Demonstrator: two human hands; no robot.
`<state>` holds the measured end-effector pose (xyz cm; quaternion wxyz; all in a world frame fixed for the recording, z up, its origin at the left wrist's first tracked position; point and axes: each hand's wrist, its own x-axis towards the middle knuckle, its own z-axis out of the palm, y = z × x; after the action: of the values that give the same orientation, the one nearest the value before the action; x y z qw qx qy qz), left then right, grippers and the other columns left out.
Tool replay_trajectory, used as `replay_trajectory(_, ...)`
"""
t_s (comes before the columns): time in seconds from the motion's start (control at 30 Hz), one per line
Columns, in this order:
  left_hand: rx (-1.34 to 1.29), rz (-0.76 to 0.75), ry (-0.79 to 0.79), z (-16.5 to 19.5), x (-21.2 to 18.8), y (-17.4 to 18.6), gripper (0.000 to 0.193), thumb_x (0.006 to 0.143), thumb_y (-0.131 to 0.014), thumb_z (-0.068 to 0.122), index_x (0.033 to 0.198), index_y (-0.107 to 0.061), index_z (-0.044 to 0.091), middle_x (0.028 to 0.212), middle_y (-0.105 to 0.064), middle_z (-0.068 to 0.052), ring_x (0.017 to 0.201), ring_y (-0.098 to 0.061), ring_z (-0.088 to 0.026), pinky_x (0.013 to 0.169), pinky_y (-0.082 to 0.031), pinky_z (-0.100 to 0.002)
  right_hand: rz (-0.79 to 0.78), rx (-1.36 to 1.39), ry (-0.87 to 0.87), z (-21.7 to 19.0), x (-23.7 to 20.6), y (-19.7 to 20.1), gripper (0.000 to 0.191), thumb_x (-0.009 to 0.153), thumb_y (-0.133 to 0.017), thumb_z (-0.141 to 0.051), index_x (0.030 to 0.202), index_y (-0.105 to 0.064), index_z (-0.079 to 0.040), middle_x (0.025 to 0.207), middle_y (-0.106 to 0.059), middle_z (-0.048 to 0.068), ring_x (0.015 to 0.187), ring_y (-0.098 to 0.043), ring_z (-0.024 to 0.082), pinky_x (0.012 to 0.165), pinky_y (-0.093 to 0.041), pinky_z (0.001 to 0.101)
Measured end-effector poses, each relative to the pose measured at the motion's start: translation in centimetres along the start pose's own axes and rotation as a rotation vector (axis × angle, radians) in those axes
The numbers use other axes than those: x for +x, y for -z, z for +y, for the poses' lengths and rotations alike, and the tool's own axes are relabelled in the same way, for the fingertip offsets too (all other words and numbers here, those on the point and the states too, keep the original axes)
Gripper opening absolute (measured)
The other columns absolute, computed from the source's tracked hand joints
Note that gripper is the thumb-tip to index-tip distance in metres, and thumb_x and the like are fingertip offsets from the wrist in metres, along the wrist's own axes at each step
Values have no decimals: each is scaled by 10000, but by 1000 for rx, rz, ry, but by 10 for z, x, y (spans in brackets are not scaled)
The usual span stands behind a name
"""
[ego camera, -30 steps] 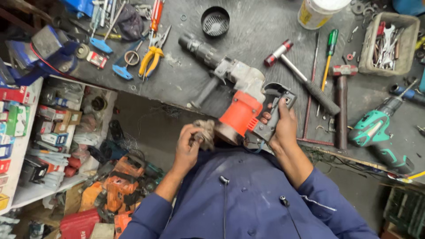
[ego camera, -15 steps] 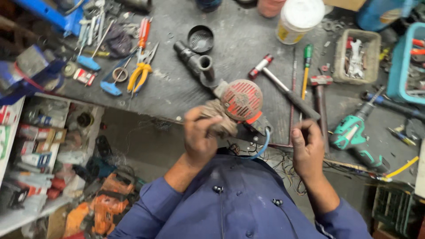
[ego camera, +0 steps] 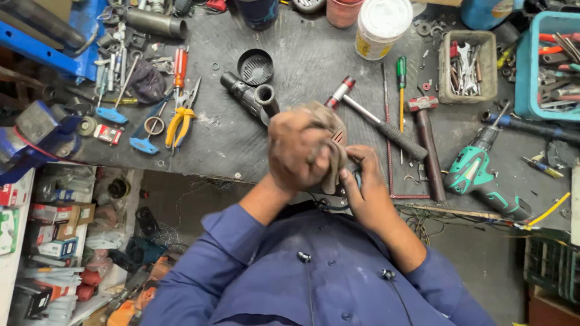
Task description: The person wipes a red and grey rotary hammer with a cloth, then coils its blue and yellow power cord. The tool and cord are placed into a black hard case, which is closed and secured with a zip tie.
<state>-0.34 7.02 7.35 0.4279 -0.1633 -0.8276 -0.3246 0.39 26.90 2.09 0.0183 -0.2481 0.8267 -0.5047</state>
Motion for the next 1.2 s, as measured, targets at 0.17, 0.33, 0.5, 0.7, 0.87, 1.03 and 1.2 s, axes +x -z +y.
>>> replay_trajectory(0.17, -438, 197, 507, 0, -43, -32, 318, 1042, -537, 241, 1283, -584, 39, 1309, -580, -195, 1268, -548, -323, 1160, -423, -432, 60, 25, -8, 13, -3, -7, 400, 1032, -574, -147, 1384, -461, 6, 1367, -524, 198, 1286, -550, 323, 1127, -410, 390)
replay_trajectory(0.33, -403, 9, 624, -33, -80, -18, 287, 1016, -623, 115, 1288, -619, 23, 1245, -655, -165, 1191, -656, -311, 1085, -518, -363, 92, 62, -37, 12, 0, -11, 377, 1034, -569, -173, 1358, -490, 3, 1369, -534, 194, 1304, -546, 318, 1133, -405, 384)
replay_trajectory(0.5, -67, -481, 259, -63, -96, 58, 497, 822, -698, 24, 1312, -614, 15, 1280, -619, -236, 1207, -591, -371, 1046, -478, -424, 230, -151, -84, -33, 4, -21, 342, 1004, -604, -170, 1299, -574, 1, 1346, -593, 190, 1295, -568, 327, 1131, -427, 405)
replay_trajectory(0.7, -670, -299, 639, -68, -64, 71, 456, 985, -593, 29, 1421, -462, 2, 1401, -557, -194, 1309, -581, -343, 1136, -453, -404, 368, -374, 121, -113, 26, -32, 440, 1014, -663, -222, 1368, -535, 7, 1434, -551, 202, 1368, -525, 370, 1217, -400, 452)
replay_trajectory(0.87, -609, -266, 199, -80, -71, 53, 414, 988, -542, -54, 1391, -592, 29, 1430, -563, -172, 1352, -572, -355, 1195, -447, -422, 338, -424, 93, -124, 79, -65, 538, 1015, -677, -214, 1451, -499, 47, 1406, -548, 264, 1341, -534, 410, 1150, -423, 461)
replay_trajectory(1.03, -425, -582, 37, -130, -97, 74, 526, 864, -592, -63, 1382, -632, 19, 1293, -610, -136, 1238, -609, -364, 1125, -470, -439, 439, 26, -189, -113, 79, -86, 303, 1060, -627, -138, 1320, -594, 12, 1195, -689, 141, 1129, -696, 236, 1020, -547, 352)
replay_trajectory(1.2, -190, -626, 134, -181, -87, 128, 269, 763, -728, 85, 1000, -666, 194, 1226, -663, -36, 1195, -636, -276, 1073, -467, -439, 625, 160, -379, -118, 62, -115, 171, 1077, -609, -73, 1229, -603, 6, 1136, -735, 99, 1071, -685, 169, 984, -543, 301)
